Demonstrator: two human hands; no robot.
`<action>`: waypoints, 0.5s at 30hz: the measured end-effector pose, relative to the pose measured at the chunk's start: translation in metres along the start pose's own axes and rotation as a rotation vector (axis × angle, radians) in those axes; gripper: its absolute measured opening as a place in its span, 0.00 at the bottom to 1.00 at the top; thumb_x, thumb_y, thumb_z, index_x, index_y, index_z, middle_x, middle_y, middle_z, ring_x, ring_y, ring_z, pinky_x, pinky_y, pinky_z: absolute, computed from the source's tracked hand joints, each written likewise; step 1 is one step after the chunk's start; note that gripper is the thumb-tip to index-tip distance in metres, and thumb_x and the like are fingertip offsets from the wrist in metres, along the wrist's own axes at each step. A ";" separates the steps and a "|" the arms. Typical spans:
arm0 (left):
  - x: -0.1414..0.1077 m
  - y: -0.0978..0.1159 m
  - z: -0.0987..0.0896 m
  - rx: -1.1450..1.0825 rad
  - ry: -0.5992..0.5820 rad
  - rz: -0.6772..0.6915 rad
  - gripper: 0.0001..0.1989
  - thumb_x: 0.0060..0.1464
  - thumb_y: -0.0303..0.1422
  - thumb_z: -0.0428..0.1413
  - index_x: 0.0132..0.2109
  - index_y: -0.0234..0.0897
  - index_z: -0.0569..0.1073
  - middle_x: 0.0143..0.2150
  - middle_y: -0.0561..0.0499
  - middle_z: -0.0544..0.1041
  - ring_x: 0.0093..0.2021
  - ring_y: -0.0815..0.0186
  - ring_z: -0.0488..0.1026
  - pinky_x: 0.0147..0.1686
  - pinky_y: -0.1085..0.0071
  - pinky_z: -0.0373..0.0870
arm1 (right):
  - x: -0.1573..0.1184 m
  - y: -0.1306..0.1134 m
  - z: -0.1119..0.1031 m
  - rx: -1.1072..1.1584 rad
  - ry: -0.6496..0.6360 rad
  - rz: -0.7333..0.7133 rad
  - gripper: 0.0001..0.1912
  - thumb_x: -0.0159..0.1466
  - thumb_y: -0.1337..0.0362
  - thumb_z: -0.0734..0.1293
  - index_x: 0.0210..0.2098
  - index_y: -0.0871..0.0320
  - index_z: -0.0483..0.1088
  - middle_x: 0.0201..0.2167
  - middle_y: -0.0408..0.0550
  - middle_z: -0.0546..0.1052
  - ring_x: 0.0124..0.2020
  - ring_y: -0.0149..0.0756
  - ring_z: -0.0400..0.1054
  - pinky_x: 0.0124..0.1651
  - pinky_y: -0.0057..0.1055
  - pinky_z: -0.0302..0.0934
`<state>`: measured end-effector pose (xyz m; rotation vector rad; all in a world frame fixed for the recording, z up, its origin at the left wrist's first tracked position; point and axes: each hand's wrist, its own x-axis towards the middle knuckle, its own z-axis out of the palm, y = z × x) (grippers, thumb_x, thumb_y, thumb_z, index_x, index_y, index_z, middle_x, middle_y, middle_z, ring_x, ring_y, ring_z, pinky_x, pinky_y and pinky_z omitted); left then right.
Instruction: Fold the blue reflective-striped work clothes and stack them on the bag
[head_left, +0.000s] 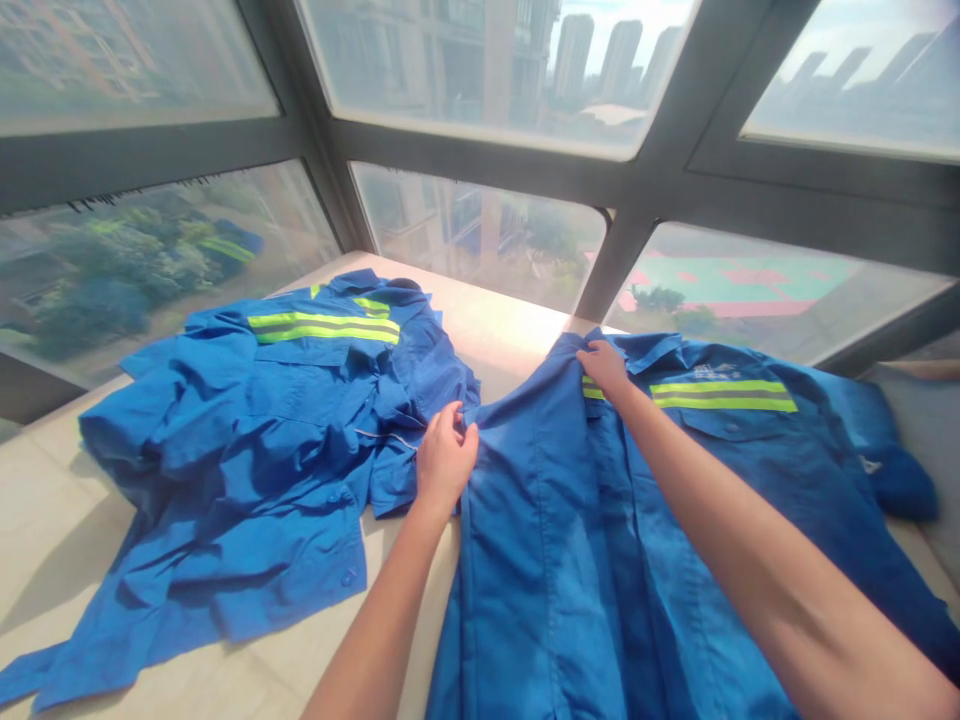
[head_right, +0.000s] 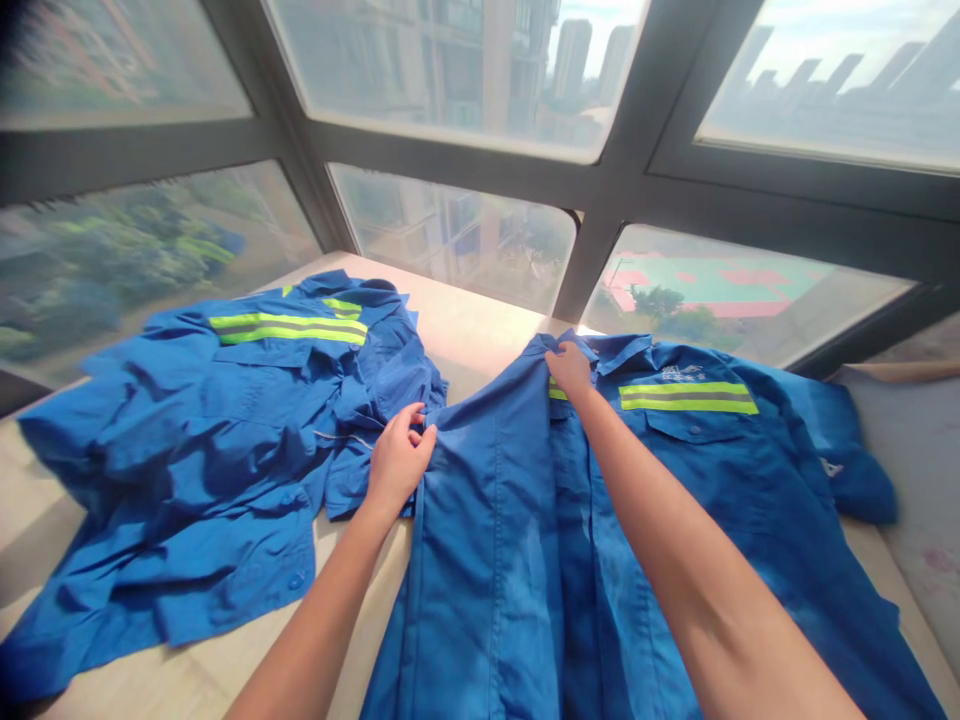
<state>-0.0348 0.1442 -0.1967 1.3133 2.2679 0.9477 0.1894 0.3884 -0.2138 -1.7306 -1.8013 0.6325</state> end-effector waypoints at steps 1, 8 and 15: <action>-0.011 0.003 -0.006 0.065 0.005 0.027 0.23 0.61 0.33 0.54 0.62 0.36 0.69 0.55 0.42 0.77 0.42 0.61 0.78 0.47 0.67 0.71 | -0.009 -0.001 -0.004 -0.014 0.008 0.005 0.23 0.62 0.64 0.66 0.55 0.68 0.71 0.45 0.60 0.79 0.45 0.45 0.73 0.51 0.40 0.65; -0.121 0.005 -0.044 0.429 -0.286 -0.113 0.18 0.67 0.38 0.49 0.60 0.41 0.67 0.43 0.46 0.80 0.44 0.57 0.79 0.38 0.68 0.67 | -0.157 -0.004 -0.057 0.053 -0.102 -0.147 0.23 0.63 0.62 0.64 0.58 0.59 0.68 0.43 0.51 0.79 0.34 0.36 0.74 0.44 0.33 0.66; -0.229 -0.002 -0.069 0.540 -0.567 -0.135 0.10 0.69 0.38 0.45 0.43 0.40 0.67 0.33 0.50 0.79 0.37 0.57 0.79 0.32 0.68 0.60 | -0.366 0.027 -0.108 0.032 -0.390 -0.105 0.18 0.69 0.54 0.58 0.53 0.53 0.70 0.33 0.47 0.80 0.31 0.40 0.74 0.38 0.35 0.66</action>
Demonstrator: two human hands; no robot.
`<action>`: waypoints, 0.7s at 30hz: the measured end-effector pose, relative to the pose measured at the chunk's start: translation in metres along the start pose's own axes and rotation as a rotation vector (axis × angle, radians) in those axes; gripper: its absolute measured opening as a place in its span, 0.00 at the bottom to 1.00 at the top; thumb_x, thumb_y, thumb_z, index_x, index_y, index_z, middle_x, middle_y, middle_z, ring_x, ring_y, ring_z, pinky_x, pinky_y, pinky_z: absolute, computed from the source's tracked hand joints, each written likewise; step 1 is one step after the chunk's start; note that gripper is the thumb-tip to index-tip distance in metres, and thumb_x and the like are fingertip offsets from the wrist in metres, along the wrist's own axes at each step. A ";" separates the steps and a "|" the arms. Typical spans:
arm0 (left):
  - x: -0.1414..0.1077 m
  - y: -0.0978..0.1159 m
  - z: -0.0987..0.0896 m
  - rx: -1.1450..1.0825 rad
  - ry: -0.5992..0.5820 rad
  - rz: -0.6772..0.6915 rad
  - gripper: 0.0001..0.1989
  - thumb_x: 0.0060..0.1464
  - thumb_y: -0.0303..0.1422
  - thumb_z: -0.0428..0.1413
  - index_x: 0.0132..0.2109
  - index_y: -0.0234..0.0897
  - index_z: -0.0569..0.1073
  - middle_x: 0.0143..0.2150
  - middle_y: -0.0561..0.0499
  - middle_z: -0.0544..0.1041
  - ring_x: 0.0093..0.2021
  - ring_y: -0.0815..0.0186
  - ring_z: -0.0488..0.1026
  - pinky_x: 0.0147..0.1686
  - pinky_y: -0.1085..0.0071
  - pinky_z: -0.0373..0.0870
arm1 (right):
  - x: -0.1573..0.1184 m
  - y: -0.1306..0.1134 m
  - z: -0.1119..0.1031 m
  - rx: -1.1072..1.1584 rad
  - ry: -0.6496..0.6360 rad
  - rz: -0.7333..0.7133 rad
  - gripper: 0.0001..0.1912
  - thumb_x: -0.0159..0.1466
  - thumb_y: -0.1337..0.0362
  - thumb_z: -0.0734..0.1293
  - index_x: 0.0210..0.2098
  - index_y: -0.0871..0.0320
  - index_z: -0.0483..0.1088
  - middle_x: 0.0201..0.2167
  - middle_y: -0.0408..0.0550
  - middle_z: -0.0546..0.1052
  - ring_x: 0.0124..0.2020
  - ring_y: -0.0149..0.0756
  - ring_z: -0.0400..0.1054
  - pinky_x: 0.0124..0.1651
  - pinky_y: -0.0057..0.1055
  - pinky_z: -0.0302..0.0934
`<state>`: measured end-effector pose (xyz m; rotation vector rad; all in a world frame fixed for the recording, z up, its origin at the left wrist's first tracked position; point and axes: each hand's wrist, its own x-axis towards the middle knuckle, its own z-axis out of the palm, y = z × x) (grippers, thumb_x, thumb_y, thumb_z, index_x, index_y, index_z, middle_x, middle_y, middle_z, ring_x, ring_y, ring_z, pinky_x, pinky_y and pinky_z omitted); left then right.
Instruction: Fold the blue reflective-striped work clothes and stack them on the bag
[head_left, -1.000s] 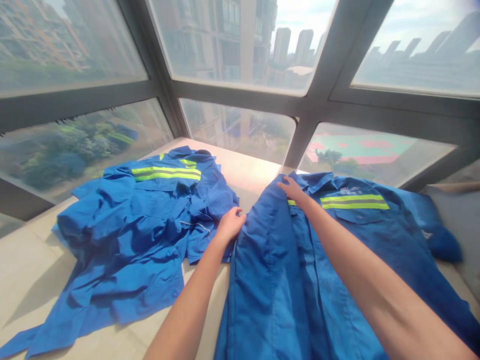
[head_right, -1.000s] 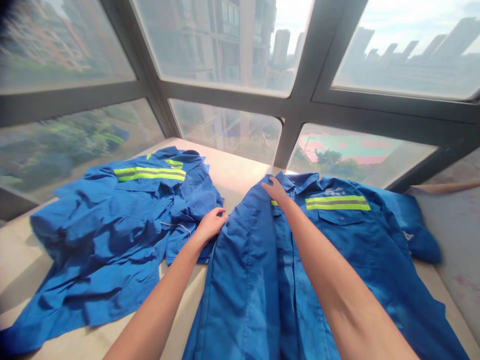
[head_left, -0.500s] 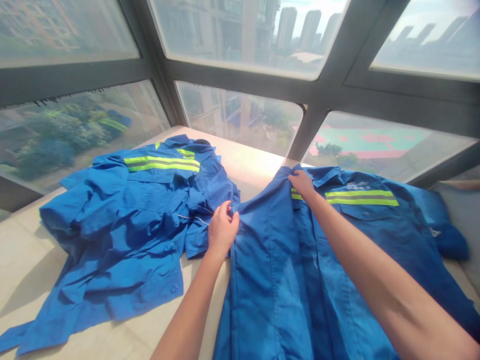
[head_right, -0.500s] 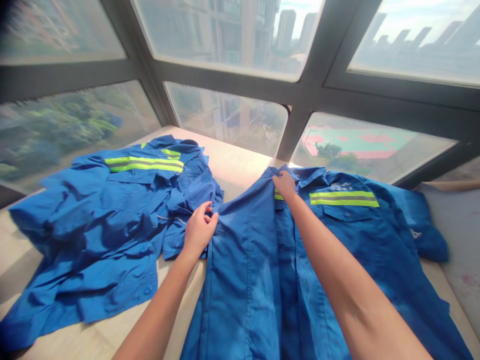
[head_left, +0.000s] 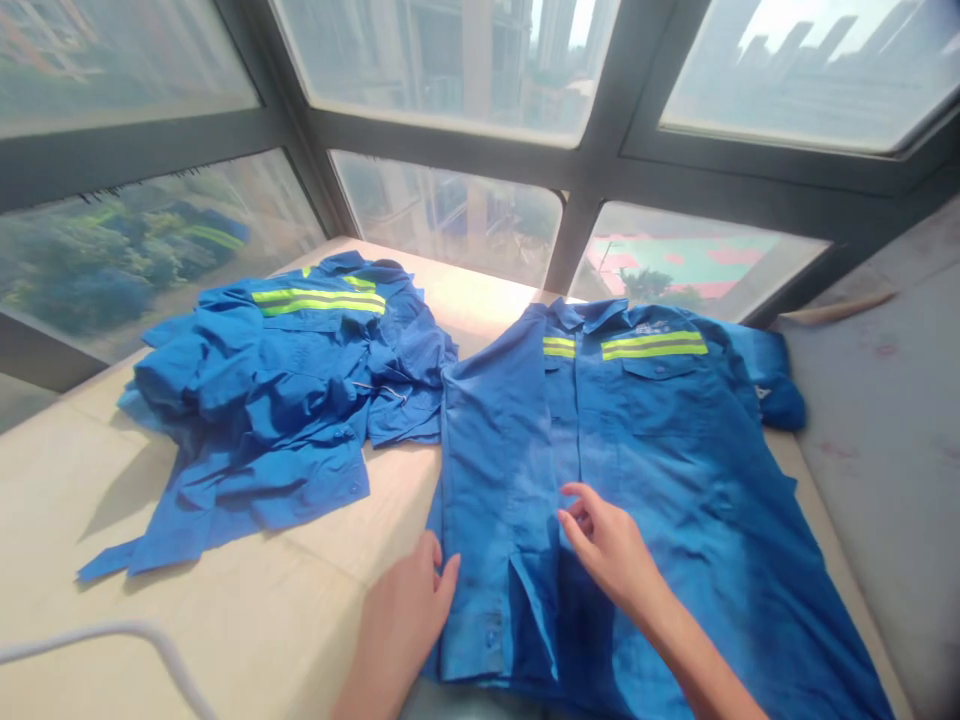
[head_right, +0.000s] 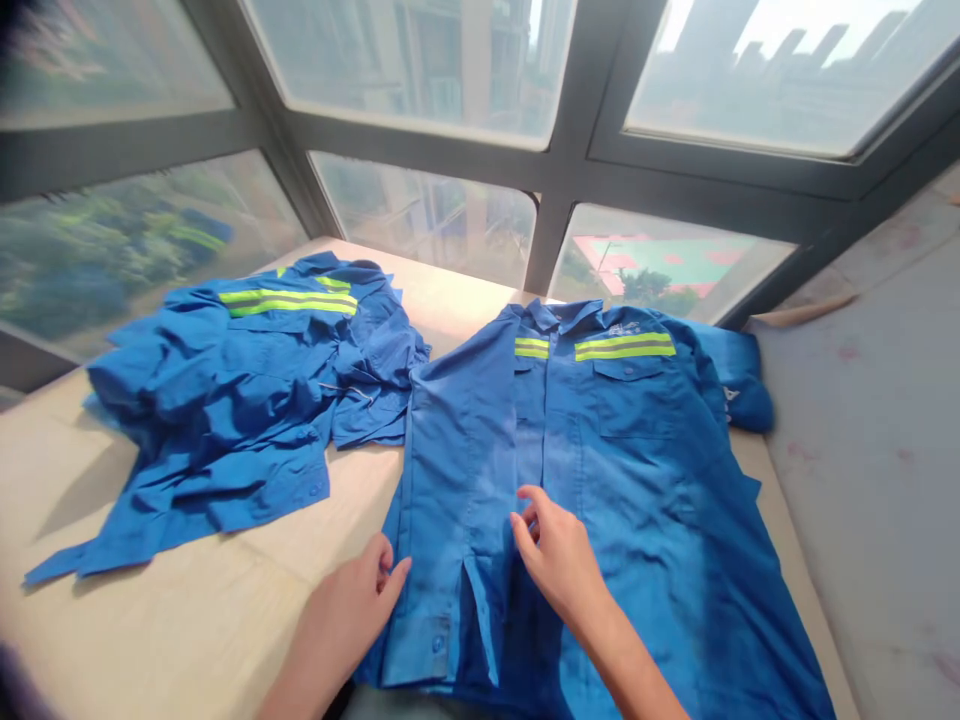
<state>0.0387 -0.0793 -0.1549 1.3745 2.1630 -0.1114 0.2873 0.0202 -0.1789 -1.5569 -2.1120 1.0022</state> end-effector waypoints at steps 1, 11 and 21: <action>-0.011 0.000 0.004 0.003 -0.014 0.014 0.10 0.68 0.39 0.46 0.43 0.40 0.67 0.33 0.50 0.79 0.37 0.58 0.79 0.32 0.68 0.60 | -0.022 0.001 0.007 -0.018 -0.026 0.007 0.18 0.70 0.54 0.58 0.54 0.53 0.70 0.33 0.47 0.80 0.31 0.41 0.75 0.39 0.36 0.67; -0.040 -0.002 0.045 -0.219 0.075 0.129 0.21 0.61 0.29 0.46 0.60 0.37 0.64 0.49 0.43 0.75 0.46 0.61 0.77 0.45 0.67 0.69 | -0.093 -0.012 0.078 -0.278 0.114 -0.124 0.31 0.64 0.67 0.63 0.66 0.57 0.62 0.48 0.58 0.76 0.45 0.51 0.73 0.46 0.43 0.71; -0.044 -0.048 0.057 -0.492 0.192 0.175 0.19 0.56 0.36 0.48 0.52 0.36 0.72 0.47 0.43 0.78 0.39 0.59 0.78 0.43 0.61 0.76 | -0.113 -0.025 0.081 -0.047 0.196 -0.249 0.11 0.67 0.69 0.60 0.48 0.54 0.69 0.39 0.48 0.73 0.35 0.35 0.72 0.36 0.27 0.65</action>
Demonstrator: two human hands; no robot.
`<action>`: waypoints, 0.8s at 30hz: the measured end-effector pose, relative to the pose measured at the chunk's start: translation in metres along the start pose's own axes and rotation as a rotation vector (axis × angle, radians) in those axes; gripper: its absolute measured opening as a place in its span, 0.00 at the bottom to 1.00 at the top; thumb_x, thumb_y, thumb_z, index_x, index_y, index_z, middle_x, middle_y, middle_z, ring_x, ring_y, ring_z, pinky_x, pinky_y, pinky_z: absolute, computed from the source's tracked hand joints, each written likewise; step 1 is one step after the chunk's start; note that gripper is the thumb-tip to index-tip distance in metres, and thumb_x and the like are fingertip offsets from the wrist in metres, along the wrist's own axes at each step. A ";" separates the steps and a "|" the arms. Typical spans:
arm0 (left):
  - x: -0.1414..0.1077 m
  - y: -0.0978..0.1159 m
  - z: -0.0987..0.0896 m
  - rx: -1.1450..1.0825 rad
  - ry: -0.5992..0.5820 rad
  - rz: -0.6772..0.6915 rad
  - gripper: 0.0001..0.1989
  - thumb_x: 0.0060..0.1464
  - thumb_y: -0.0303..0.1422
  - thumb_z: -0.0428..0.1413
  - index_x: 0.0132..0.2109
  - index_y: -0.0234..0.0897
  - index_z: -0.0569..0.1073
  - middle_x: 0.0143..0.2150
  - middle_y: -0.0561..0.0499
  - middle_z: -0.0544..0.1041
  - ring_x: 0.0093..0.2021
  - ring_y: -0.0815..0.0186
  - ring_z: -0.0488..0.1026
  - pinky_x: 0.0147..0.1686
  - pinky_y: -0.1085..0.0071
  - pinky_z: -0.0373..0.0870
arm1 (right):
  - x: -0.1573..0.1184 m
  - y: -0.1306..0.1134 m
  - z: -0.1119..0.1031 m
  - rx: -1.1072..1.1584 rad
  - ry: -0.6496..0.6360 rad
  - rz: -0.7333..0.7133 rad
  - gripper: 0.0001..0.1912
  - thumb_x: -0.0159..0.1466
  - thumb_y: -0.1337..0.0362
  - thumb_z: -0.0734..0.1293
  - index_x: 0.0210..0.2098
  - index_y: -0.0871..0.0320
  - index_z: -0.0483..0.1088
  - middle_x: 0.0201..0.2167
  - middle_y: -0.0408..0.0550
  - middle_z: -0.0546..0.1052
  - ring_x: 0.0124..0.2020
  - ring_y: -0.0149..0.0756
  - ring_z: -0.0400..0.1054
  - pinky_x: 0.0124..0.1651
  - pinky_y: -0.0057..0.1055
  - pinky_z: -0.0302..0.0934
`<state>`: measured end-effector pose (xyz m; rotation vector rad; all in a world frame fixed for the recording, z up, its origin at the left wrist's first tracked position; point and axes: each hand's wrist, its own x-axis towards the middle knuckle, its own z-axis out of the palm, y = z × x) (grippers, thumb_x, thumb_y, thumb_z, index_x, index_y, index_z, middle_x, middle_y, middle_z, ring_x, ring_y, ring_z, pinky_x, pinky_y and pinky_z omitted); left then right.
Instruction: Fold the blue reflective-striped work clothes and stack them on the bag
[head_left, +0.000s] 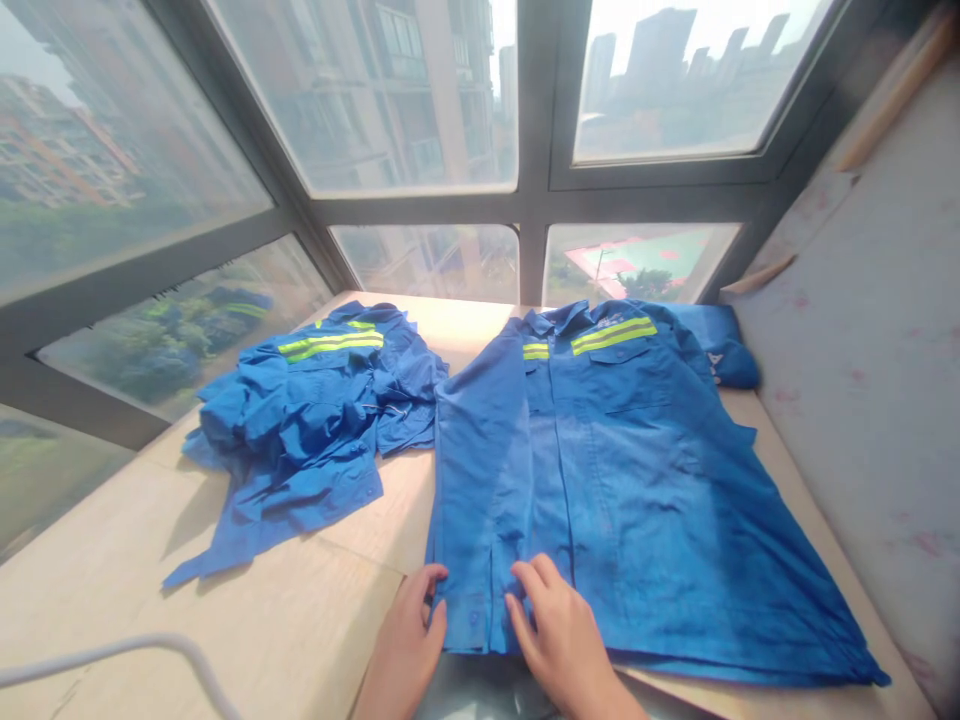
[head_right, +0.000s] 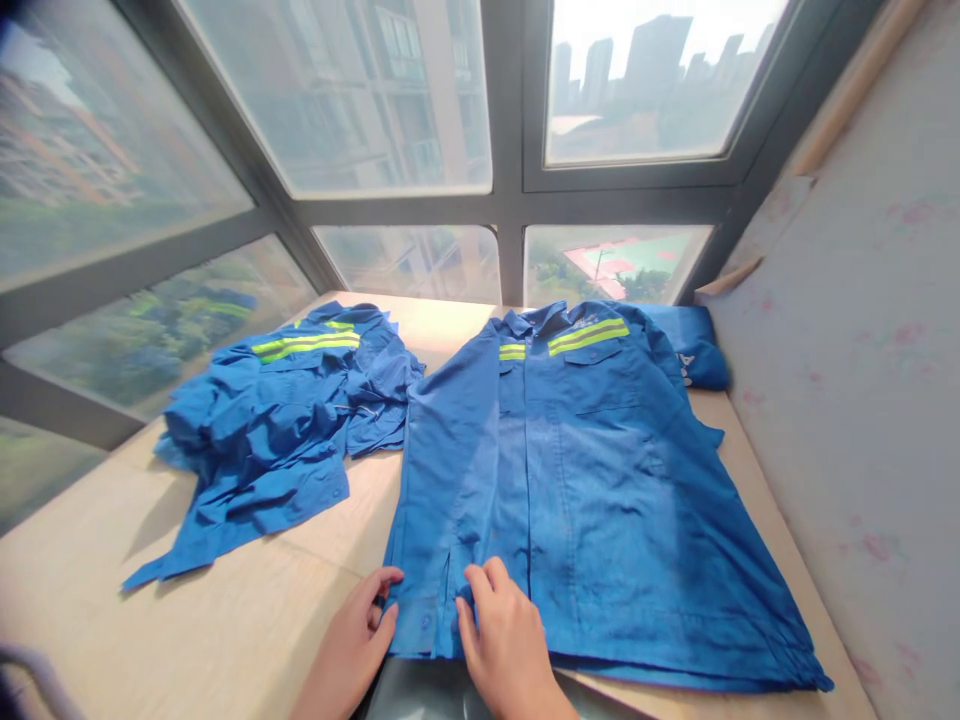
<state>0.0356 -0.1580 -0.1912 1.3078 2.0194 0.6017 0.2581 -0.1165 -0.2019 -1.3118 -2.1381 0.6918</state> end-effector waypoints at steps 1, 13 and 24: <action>0.000 -0.004 0.002 0.054 0.035 0.027 0.19 0.56 0.36 0.47 0.51 0.37 0.73 0.48 0.42 0.78 0.44 0.57 0.78 0.47 0.60 0.75 | -0.002 0.002 0.003 -0.057 -0.008 -0.001 0.10 0.66 0.70 0.62 0.45 0.54 0.70 0.37 0.47 0.73 0.35 0.36 0.72 0.35 0.27 0.64; 0.029 0.000 0.020 0.542 0.347 0.549 0.20 0.65 0.30 0.45 0.58 0.37 0.74 0.58 0.39 0.75 0.57 0.54 0.74 0.53 0.55 0.76 | 0.011 -0.005 0.012 -0.187 0.268 -0.356 0.14 0.66 0.71 0.61 0.47 0.55 0.73 0.54 0.50 0.75 0.56 0.43 0.66 0.58 0.37 0.62; 0.117 0.067 0.055 0.733 0.194 0.660 0.25 0.66 0.33 0.50 0.68 0.47 0.67 0.73 0.45 0.59 0.71 0.46 0.56 0.65 0.41 0.58 | 0.004 0.017 0.058 -0.385 0.163 -0.389 0.26 0.68 0.55 0.66 0.63 0.56 0.66 0.64 0.53 0.70 0.66 0.47 0.60 0.69 0.42 0.52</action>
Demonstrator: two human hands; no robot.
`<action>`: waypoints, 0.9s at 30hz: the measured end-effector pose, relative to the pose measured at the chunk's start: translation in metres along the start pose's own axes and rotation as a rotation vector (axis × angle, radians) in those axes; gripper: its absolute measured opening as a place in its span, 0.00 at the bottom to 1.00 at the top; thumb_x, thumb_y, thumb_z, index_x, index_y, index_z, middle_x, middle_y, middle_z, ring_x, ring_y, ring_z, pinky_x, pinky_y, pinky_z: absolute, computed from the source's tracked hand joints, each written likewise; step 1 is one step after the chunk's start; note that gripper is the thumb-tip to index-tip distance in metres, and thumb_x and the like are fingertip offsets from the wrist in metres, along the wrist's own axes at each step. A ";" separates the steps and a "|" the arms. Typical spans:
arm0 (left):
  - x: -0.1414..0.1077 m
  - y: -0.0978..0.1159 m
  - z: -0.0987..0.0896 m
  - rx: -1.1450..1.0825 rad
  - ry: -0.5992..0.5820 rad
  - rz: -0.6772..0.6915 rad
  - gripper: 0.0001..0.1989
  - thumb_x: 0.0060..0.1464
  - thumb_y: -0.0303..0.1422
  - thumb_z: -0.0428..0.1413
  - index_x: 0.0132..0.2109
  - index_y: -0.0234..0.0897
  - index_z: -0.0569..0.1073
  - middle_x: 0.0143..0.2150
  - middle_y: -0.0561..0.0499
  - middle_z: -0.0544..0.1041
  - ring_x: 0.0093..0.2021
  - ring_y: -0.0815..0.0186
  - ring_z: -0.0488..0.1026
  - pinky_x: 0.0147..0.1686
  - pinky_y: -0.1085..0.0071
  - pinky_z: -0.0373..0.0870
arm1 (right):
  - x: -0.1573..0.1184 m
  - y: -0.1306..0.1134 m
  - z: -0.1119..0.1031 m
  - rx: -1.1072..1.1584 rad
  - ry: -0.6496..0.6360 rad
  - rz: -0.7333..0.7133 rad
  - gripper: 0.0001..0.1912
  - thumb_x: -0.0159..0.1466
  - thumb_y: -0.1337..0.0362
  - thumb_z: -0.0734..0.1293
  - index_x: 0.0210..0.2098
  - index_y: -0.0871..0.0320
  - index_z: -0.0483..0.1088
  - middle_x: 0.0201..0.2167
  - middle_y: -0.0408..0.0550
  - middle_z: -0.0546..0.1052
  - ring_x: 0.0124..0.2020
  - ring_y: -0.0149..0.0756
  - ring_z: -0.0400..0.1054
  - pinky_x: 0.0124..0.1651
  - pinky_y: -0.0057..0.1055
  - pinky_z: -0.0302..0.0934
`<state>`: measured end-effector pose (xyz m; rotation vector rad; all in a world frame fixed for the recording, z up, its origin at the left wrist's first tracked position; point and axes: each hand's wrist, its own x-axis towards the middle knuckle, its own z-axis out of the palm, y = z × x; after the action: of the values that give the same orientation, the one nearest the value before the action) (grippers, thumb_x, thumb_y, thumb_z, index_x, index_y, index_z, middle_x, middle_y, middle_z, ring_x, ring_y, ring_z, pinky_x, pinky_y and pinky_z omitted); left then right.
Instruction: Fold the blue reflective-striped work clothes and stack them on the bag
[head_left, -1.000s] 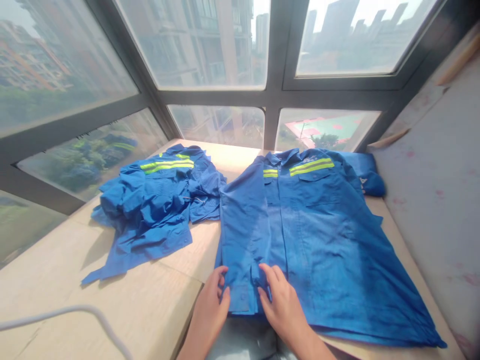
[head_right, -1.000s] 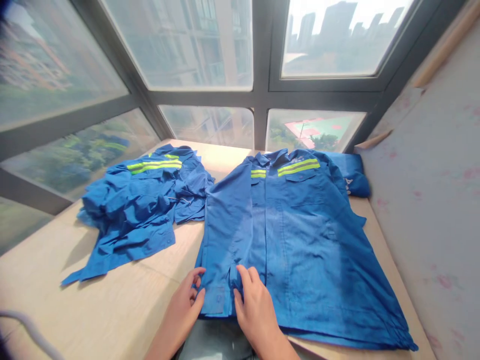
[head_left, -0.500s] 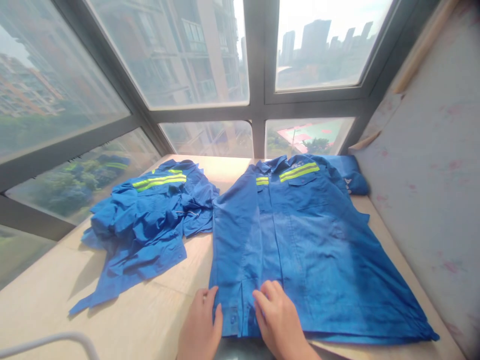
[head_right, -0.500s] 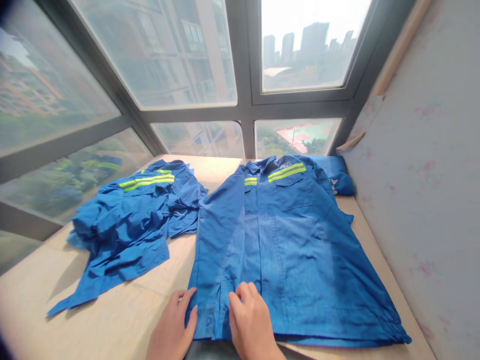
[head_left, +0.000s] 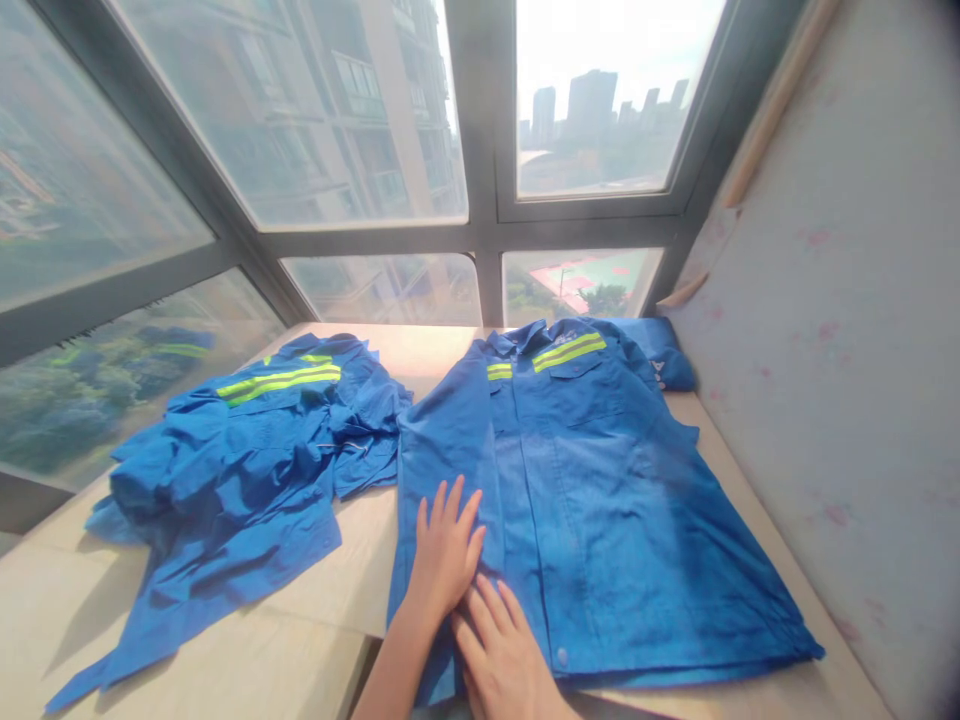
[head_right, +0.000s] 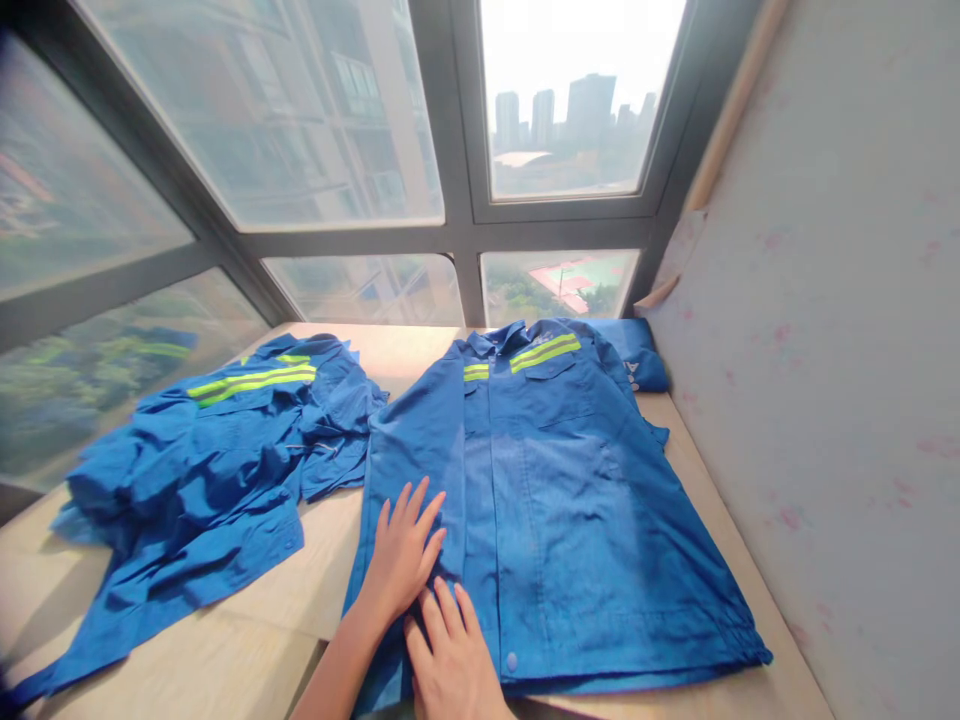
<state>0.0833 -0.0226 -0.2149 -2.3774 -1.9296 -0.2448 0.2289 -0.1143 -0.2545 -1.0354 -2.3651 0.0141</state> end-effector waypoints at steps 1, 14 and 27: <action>0.007 -0.002 0.004 0.014 0.001 -0.002 0.25 0.66 0.35 0.51 0.68 0.47 0.66 0.74 0.44 0.58 0.72 0.45 0.56 0.65 0.41 0.57 | 0.000 0.000 0.000 0.001 -0.009 0.004 0.25 0.68 0.56 0.66 0.62 0.56 0.67 0.63 0.53 0.70 0.66 0.48 0.60 0.68 0.42 0.54; 0.024 -0.026 0.022 0.090 -0.021 0.063 0.27 0.67 0.40 0.48 0.71 0.46 0.62 0.75 0.43 0.55 0.72 0.45 0.54 0.65 0.40 0.54 | 0.022 -0.012 -0.017 0.255 -0.204 0.140 0.29 0.67 0.52 0.66 0.63 0.56 0.64 0.67 0.55 0.66 0.67 0.50 0.60 0.68 0.48 0.59; 0.025 -0.045 0.020 0.051 -0.095 0.070 0.28 0.66 0.41 0.49 0.71 0.45 0.63 0.75 0.43 0.55 0.73 0.45 0.52 0.67 0.41 0.50 | -0.045 0.145 -0.089 -0.131 -0.082 0.449 0.24 0.70 0.59 0.61 0.64 0.58 0.66 0.68 0.57 0.65 0.70 0.51 0.54 0.68 0.55 0.55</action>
<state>0.0460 0.0142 -0.2320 -2.4604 -1.8617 -0.0781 0.3957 -0.0609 -0.2332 -1.6379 -2.1776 0.0697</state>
